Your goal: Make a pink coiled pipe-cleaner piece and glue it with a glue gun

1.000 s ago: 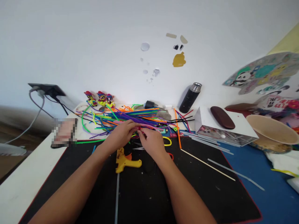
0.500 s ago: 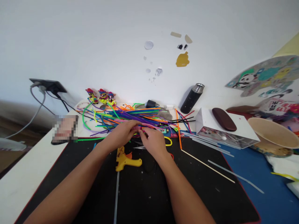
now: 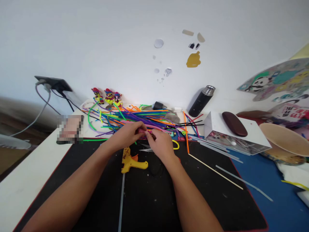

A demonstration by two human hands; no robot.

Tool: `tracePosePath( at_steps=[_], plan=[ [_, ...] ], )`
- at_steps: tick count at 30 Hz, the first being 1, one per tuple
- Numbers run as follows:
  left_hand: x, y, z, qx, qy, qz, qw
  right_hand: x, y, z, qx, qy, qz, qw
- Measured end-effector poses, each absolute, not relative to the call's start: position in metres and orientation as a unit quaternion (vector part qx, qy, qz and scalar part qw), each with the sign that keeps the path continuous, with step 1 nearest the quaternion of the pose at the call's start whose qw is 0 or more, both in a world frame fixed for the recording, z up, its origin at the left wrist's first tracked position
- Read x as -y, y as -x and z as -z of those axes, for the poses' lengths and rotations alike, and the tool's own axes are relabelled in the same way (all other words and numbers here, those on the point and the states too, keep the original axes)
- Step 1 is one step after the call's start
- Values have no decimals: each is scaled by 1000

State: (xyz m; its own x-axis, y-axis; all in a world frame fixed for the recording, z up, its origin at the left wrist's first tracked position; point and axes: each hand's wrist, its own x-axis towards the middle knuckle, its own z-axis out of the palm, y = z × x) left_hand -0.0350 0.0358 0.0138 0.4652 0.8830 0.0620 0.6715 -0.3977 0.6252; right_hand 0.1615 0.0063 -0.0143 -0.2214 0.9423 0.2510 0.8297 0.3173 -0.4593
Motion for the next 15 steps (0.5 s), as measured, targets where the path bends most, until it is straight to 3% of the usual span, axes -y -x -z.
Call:
tracePosePath(
  at_steps=[15],
  plan=[
    [-35,37,-19,-469,-802,-203,308,-5,-163,10,758,563,-140,297]
  ],
)
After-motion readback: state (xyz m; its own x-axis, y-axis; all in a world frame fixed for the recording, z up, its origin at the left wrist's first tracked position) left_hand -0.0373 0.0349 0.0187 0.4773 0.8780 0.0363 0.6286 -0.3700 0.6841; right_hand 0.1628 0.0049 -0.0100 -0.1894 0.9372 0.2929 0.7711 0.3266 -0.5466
